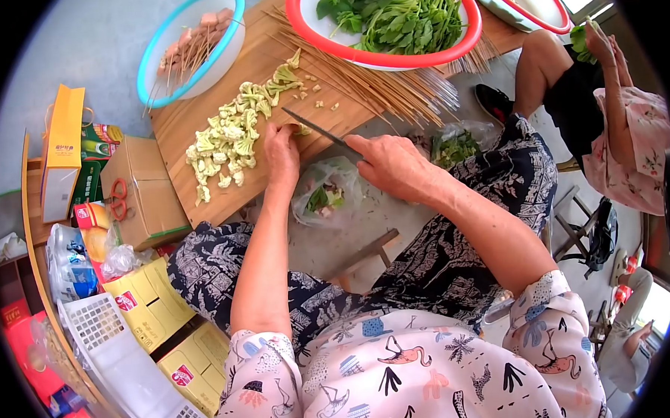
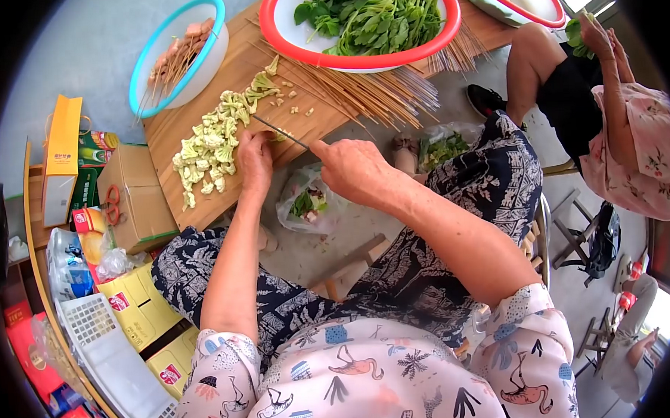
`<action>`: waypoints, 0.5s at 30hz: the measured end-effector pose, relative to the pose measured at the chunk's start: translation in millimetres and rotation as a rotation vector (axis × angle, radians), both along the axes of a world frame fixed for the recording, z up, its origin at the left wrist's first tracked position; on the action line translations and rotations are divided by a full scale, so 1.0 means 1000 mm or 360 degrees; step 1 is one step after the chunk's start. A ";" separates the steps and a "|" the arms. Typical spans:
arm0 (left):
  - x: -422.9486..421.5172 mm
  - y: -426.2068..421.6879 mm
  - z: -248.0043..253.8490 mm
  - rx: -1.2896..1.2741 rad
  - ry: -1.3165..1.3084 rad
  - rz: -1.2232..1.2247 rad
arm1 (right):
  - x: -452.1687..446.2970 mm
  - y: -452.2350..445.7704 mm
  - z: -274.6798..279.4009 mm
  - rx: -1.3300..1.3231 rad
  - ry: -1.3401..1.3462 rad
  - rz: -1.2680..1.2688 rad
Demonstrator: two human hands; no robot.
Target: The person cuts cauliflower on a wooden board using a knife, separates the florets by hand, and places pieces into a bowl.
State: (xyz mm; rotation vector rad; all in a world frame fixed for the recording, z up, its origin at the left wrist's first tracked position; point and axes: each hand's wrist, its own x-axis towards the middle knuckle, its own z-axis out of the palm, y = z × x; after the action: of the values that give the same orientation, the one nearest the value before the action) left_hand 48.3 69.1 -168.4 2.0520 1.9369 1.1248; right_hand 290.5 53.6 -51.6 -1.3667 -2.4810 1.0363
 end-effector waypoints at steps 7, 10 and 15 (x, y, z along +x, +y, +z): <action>0.000 0.001 -0.001 0.0063 0.0038 -0.0011 | -0.003 0.005 -0.003 0.0018 -0.0032 0.0023; -0.001 0.003 -0.001 0.0064 0.0048 -0.0004 | -0.004 0.005 -0.003 0.0026 -0.0027 0.0025; -0.003 0.004 -0.007 0.0104 0.0057 -0.0003 | -0.004 0.005 -0.002 0.0010 -0.0024 0.0027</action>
State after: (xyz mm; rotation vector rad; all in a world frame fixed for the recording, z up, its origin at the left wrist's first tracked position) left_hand 45.4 73.3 -175.6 2.1201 1.9390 1.1742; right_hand 286.9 58.7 -53.9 -1.3586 -2.5089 1.0243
